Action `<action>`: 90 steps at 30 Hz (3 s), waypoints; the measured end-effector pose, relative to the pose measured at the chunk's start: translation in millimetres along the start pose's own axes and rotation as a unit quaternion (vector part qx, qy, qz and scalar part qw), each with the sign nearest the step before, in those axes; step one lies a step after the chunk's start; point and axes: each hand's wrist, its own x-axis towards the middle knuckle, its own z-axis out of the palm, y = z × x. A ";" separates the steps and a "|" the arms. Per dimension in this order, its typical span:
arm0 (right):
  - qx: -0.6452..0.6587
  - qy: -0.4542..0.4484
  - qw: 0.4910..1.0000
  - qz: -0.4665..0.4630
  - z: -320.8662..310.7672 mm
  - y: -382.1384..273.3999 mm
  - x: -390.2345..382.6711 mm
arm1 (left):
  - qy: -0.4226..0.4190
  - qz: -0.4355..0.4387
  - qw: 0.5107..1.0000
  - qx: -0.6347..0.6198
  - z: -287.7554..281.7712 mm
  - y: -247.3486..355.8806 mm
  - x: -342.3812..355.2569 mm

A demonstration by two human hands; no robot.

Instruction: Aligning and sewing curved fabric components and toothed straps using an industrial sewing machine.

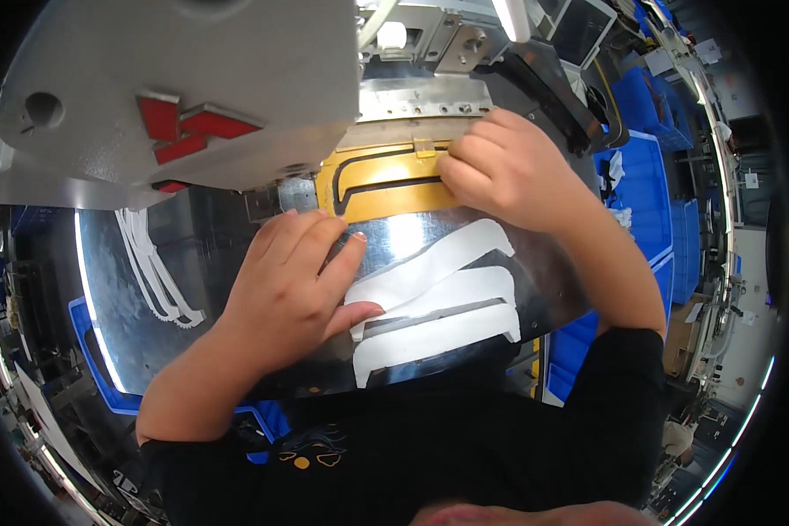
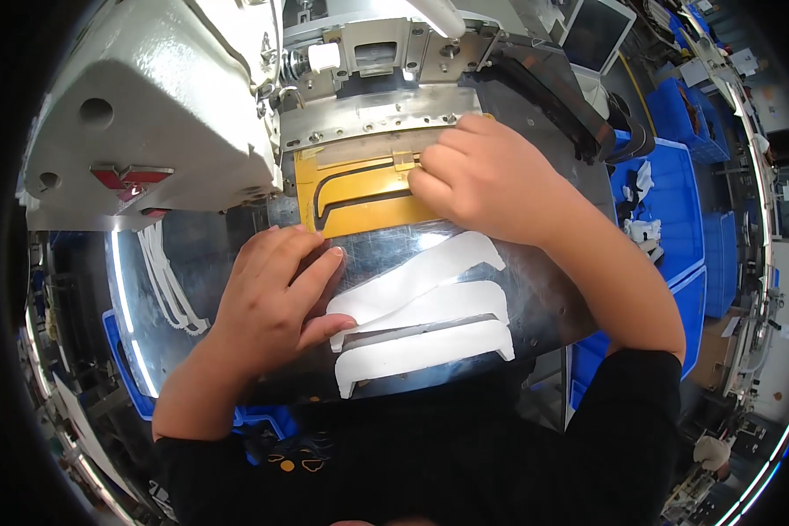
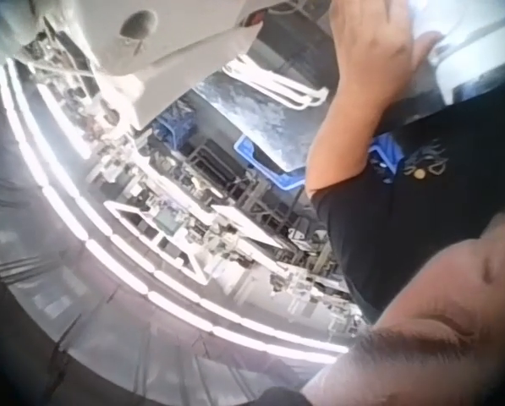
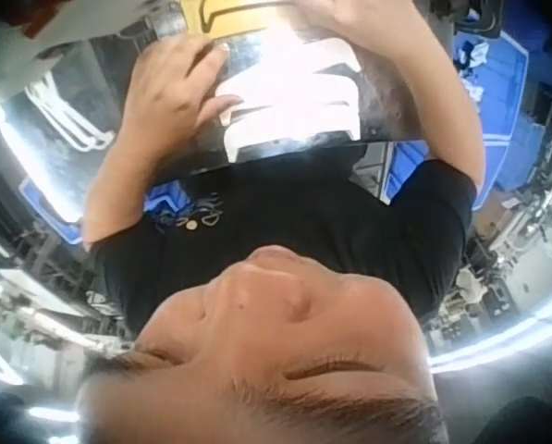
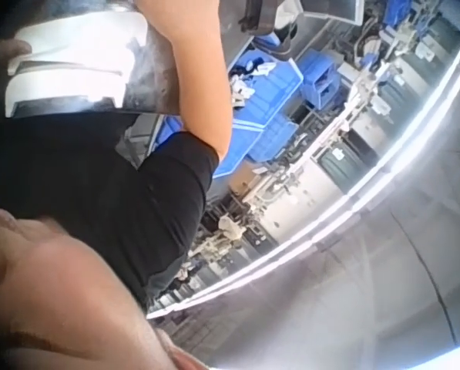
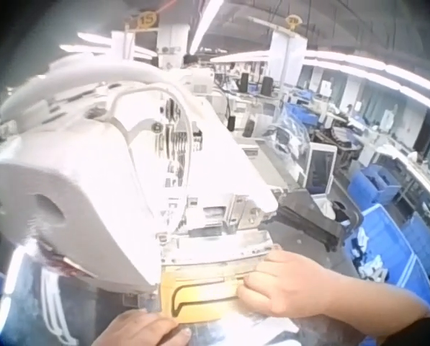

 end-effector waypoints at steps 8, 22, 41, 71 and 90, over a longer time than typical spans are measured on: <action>-0.164 0.102 0.978 0.076 -10.5 24.2 -2.9 | -0.006 -0.012 1.000 0.004 0.5 -2.7 -0.1; 0.293 -0.064 0.927 0.226 -21.5 -32.9 -18.8 | 0.008 -0.024 1.000 0.012 3.1 -2.9 -2.2; 0.345 0.075 0.890 0.289 -70.5 -26.7 -19.7 | 0.175 -0.099 0.979 -0.035 0.0 -2.9 -1.5; 0.592 0.106 0.716 0.354 -7.1 -27.8 -38.1 | 0.414 -0.540 0.725 0.106 -70.9 -61.3 -268.0; 0.542 0.036 0.755 0.367 6.5 -29.9 -30.1 | 0.196 -0.413 0.889 0.029 -51.5 -236.9 -37.9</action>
